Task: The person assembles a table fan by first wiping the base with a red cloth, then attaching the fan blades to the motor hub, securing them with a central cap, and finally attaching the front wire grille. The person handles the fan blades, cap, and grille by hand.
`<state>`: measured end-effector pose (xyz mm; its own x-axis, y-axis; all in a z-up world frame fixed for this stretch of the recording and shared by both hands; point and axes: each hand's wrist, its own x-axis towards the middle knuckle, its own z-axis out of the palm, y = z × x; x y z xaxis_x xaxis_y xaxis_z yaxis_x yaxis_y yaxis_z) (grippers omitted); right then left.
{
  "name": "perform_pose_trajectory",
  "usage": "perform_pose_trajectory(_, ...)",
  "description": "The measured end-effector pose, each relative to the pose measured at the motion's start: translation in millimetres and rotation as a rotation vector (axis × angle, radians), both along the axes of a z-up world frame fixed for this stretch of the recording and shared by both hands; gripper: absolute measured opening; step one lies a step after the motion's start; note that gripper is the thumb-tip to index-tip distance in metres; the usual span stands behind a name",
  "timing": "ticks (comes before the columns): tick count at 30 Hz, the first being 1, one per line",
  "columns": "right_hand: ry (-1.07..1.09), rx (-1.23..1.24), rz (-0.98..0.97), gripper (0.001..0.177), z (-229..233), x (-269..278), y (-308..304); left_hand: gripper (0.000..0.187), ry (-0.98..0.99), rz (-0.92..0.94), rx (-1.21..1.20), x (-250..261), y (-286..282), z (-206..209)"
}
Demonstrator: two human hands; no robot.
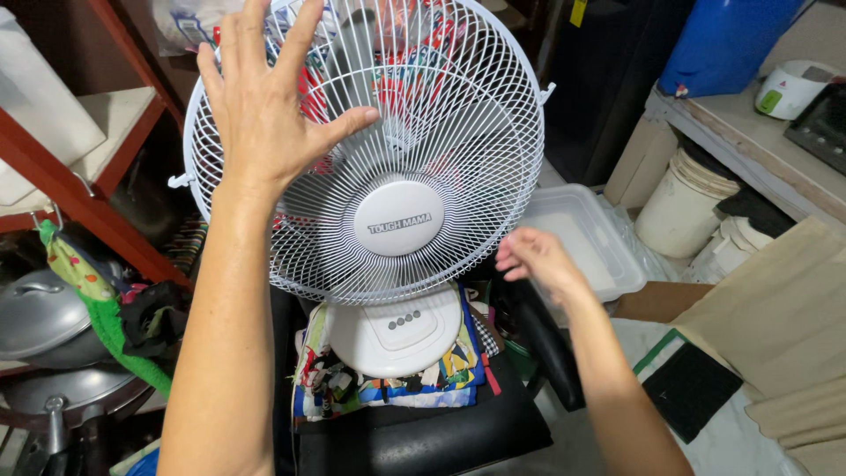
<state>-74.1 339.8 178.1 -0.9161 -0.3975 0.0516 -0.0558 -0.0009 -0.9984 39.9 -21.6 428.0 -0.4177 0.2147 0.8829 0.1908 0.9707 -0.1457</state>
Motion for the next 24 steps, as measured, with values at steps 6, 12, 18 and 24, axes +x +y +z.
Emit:
perform_pose_trajectory(6, 0.381, -0.203, -0.250, 0.016, 77.6, -3.8, 6.1, 0.105, 0.036, -0.035, -0.006, 1.1, 0.3, -0.6)
perform_pose_trajectory(12, 0.600, -0.230, -0.482, 0.023, 130.6, -29.7, -8.9, 0.106, 0.036, -0.027, -0.004, 1.9, 0.7, 0.1)
perform_pose_trajectory(18, 0.505, -0.007, -0.477, 0.043, 172.8, -59.8, -13.8, 0.110, 0.025, -0.024, 0.023, 0.8, 2.9, -0.9)
perform_pose_trajectory(24, 0.399, 0.041, -0.484, 0.047, 189.5, -62.1, -17.8, 0.109, 0.005, -0.017, 0.058, 0.1, 5.7, 1.2)
